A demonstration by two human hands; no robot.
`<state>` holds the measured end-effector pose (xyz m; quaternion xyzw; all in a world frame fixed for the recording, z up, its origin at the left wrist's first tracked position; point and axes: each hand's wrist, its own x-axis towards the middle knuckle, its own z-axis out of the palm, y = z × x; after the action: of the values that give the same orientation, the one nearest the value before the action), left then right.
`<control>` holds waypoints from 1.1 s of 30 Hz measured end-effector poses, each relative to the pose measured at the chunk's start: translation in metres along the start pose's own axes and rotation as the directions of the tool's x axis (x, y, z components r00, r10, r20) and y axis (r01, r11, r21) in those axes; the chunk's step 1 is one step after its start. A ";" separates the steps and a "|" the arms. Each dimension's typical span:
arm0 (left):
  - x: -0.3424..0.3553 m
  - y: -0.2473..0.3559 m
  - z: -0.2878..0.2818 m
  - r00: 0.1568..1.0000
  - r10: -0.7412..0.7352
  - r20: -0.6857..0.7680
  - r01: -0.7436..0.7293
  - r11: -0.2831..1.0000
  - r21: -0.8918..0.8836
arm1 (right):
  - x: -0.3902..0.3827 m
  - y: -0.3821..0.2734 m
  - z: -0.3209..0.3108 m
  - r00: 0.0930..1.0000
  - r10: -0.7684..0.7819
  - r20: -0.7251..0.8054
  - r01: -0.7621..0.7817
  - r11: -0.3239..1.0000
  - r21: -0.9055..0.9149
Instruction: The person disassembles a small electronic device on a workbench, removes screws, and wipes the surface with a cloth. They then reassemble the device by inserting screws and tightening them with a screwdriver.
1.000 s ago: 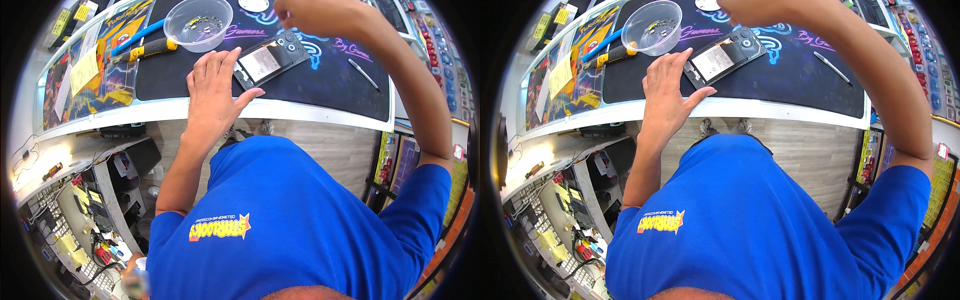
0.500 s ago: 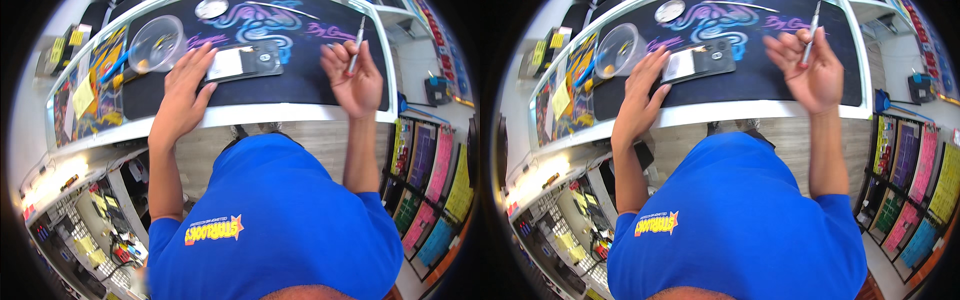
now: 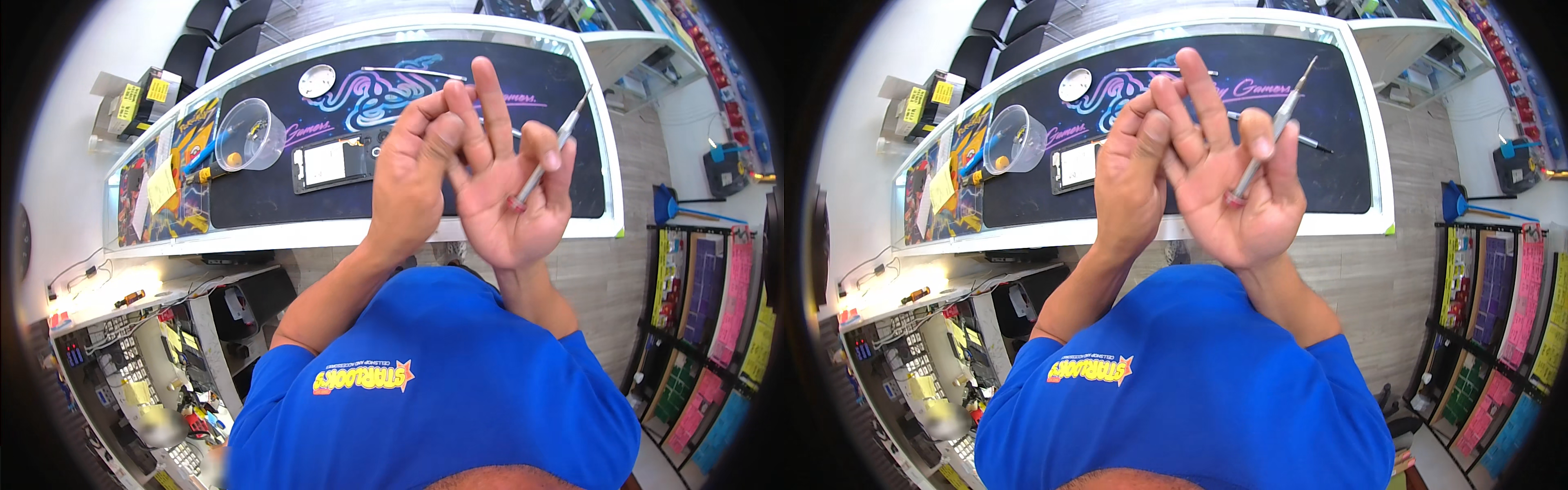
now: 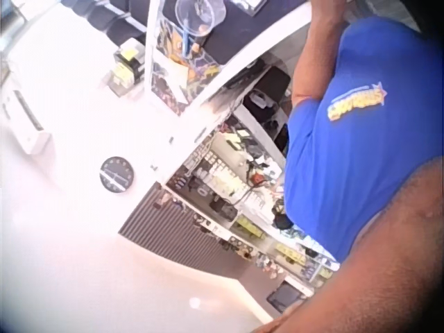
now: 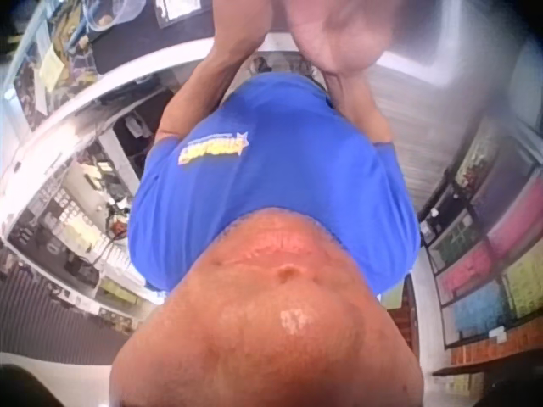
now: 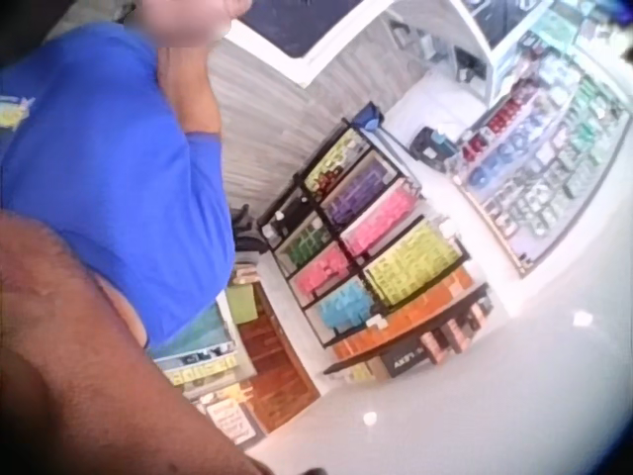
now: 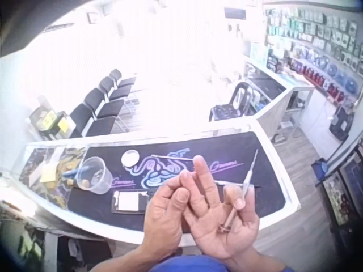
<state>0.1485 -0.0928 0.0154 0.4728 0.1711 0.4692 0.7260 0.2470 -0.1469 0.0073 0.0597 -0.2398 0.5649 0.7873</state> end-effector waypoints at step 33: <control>-0.125 0.087 0.015 0.902 0.393 -0.177 -0.344 0.904 0.254 | -0.076 0.070 0.083 0.939 0.074 0.335 -0.038 0.993 -0.113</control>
<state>0.0510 -0.1957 0.0719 0.5167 0.2089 0.6276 0.5436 0.1384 -0.2175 0.0339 0.1076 -0.4025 0.5551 0.7199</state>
